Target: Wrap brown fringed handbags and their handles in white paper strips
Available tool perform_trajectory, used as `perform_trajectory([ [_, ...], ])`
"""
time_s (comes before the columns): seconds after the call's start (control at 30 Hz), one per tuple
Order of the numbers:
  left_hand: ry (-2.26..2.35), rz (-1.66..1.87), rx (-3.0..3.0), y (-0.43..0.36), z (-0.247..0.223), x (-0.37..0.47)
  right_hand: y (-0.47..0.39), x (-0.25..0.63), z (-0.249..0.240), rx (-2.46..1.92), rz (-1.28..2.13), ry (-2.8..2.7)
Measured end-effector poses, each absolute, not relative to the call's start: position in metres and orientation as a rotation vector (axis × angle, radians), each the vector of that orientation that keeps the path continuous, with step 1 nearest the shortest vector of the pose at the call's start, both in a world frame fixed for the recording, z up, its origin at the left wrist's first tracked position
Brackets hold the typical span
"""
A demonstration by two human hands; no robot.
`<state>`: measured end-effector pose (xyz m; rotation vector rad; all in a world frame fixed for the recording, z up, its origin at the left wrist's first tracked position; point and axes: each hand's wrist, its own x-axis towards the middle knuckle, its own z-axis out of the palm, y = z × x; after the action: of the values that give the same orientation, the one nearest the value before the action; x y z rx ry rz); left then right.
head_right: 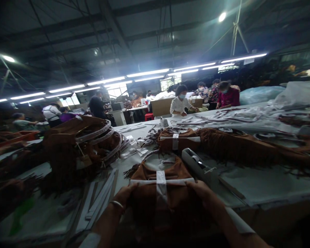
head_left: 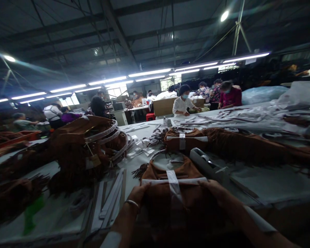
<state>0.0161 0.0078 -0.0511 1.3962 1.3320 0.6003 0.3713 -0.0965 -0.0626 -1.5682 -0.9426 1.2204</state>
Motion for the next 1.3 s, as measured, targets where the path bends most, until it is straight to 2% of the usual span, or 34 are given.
perform_trajectory([
  [0.1, 1.125, 0.719, 1.14, -0.001, -0.045, 0.013, -0.106, 0.364, -0.05, -1.405, 1.471, -0.838],
  [0.27, 0.921, 0.727, 0.957, -0.04, -0.026, -0.007, -0.116, 0.351, -0.043, -1.387, 1.424, -0.732],
  [0.53, 1.118, 0.816, 0.864, -0.08, -0.044, -0.024, -0.138, 0.341, -0.058, -1.326, 1.612, -0.753],
  [0.8, 1.255, 0.928, 0.854, -0.087, -0.051, -0.019, -0.153, 0.33, -0.051, -1.4, 1.432, -0.891],
  [1.07, 1.501, 0.887, 1.076, -0.109, -0.039, -0.022, -0.157, 0.335, -0.074, -1.568, 1.306, -0.981],
  [1.3, 1.517, 0.781, 1.152, -0.111, -0.046, -0.033, -0.16, 0.332, -0.072, -1.461, 1.313, -0.982],
])
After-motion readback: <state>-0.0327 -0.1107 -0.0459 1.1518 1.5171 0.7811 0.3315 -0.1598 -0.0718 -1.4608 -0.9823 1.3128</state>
